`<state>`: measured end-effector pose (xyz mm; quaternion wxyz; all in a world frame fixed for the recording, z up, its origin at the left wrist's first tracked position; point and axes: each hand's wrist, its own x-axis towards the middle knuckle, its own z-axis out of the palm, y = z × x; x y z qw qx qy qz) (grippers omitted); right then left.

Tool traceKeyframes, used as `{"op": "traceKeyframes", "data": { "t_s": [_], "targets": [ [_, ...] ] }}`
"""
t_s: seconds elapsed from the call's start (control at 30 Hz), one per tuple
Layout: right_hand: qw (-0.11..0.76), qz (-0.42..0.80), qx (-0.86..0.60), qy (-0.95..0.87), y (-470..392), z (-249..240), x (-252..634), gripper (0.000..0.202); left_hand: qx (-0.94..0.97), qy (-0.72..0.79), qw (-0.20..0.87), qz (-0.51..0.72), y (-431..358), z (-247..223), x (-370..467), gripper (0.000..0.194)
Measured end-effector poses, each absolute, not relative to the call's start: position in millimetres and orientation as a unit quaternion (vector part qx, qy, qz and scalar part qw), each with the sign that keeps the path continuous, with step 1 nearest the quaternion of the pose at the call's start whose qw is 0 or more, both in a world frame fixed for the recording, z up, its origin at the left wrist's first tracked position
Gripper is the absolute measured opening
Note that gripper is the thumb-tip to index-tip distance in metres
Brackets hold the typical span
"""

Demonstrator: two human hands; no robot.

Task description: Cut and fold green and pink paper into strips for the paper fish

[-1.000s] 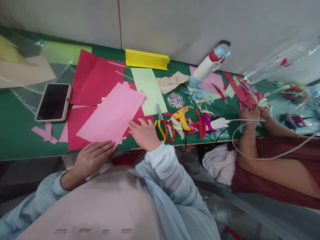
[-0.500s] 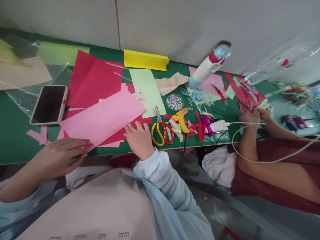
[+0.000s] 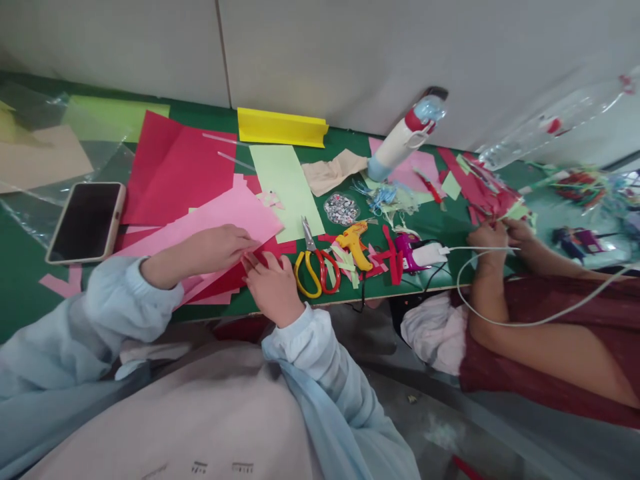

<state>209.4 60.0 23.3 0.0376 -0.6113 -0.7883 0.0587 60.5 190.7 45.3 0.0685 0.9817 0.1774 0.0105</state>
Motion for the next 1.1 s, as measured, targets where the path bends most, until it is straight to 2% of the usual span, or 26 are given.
{"op": "traceKeyframes", "data": {
  "t_s": [0.1, 0.43, 0.77, 1.1],
  "targets": [
    [0.038, 0.069, -0.609, -0.789, 58, 28, 213, 0.045, 0.983, 0.18, 0.03, 0.021, 196, 39, 73, 0.033],
    [0.015, 0.041, -0.65, -0.759, 72, 39, 241, 0.047, 0.967, 0.198, 0.046, 0.15, 199, 4, 77, 0.03],
    [0.005, 0.035, -0.672, -0.74, 83, 37, 255, 0.049, 0.981, 0.133, -0.01, 0.14, 193, 7, 78, 0.033],
    [-0.005, 0.017, -0.658, -0.753, 85, 39, 259, 0.05, 0.984, 0.126, 0.0, 0.128, 192, 5, 77, 0.037]
  ]
}}
